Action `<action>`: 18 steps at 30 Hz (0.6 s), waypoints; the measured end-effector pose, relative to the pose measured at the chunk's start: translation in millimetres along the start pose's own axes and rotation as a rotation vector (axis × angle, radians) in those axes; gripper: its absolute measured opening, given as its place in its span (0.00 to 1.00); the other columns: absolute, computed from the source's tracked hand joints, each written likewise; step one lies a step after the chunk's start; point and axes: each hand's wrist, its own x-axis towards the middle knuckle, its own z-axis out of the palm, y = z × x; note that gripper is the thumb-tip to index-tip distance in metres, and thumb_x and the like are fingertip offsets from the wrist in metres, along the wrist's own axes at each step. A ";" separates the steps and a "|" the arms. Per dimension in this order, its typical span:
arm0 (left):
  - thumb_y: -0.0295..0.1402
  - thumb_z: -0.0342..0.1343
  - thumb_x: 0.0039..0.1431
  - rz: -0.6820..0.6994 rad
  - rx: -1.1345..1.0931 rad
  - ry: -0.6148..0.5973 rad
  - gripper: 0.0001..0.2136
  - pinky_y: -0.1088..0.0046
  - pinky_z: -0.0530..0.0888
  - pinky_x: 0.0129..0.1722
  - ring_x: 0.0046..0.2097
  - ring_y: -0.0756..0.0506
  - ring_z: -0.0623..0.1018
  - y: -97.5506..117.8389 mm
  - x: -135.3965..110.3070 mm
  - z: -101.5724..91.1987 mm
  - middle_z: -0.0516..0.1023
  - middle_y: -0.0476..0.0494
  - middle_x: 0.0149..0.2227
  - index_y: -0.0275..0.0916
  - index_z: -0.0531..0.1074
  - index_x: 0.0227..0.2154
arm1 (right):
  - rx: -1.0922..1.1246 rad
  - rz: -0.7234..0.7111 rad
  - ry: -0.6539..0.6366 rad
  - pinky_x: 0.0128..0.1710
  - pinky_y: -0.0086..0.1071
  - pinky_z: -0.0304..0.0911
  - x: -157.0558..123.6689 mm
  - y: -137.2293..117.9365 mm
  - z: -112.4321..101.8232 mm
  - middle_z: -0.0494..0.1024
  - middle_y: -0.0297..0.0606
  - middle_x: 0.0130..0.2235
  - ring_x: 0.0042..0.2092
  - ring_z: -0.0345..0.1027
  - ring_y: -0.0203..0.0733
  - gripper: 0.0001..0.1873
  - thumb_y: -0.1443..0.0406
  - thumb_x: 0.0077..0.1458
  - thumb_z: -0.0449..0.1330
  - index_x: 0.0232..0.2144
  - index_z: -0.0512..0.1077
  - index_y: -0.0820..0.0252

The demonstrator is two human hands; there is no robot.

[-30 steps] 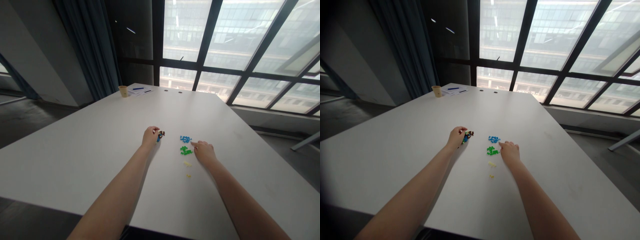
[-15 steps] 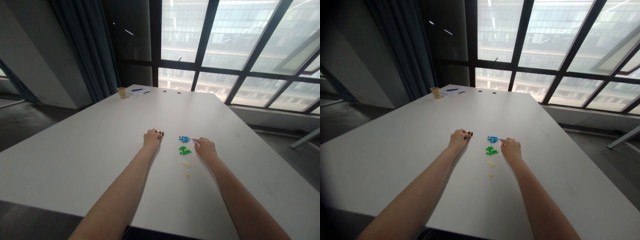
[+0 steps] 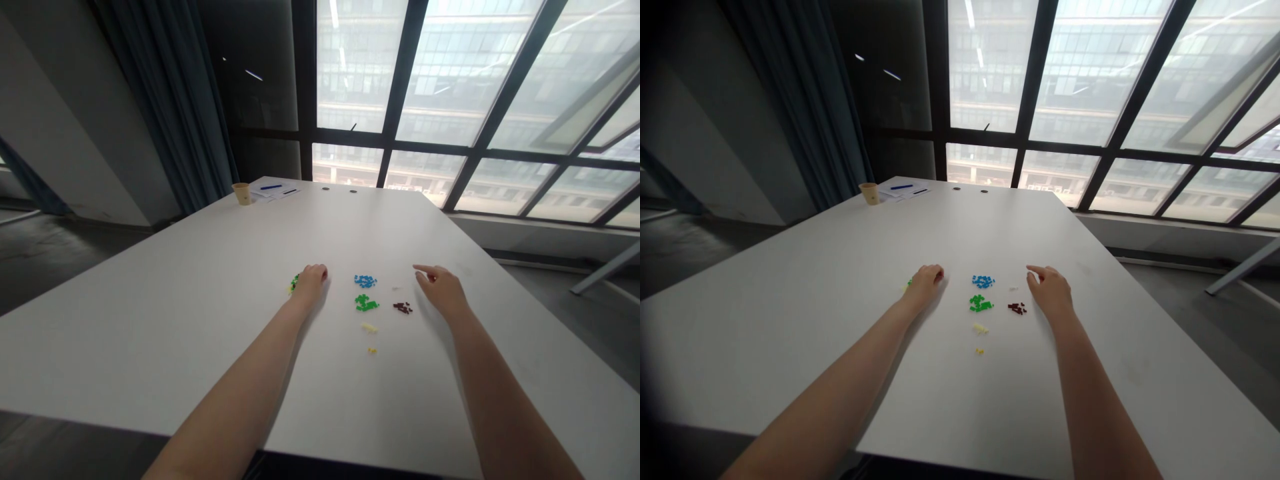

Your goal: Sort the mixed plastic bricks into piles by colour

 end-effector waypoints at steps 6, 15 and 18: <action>0.31 0.46 0.57 0.305 -0.390 -0.016 0.08 0.73 0.69 0.40 0.38 0.48 0.74 35.8 -17.9 -6.5 0.76 0.45 0.35 0.38 0.70 0.32 | 0.172 -0.085 -0.043 0.32 0.29 0.55 -25.9 -4.3 8.2 0.66 0.34 0.24 0.26 0.59 0.35 0.18 0.62 0.49 0.50 0.36 0.75 0.59; 0.37 0.52 0.55 0.387 -0.632 -0.042 0.07 0.75 0.72 0.34 0.33 0.50 0.78 53.8 -36.8 -4.0 0.79 0.46 0.31 0.39 0.65 0.30 | 0.382 -0.543 -0.146 0.34 0.30 0.57 -45.9 -38.5 21.4 0.67 0.33 0.25 0.29 0.59 0.35 0.11 0.66 0.49 0.56 0.37 0.74 0.55; 0.39 0.53 0.53 0.389 -0.622 -0.003 0.08 0.75 0.72 0.33 0.32 0.49 0.78 53.2 -37.8 -3.5 0.79 0.47 0.30 0.39 0.66 0.28 | 0.399 -0.597 -0.128 0.34 0.30 0.57 -49.5 -42.0 19.5 0.67 0.33 0.25 0.31 0.60 0.35 0.08 0.62 0.49 0.59 0.34 0.75 0.55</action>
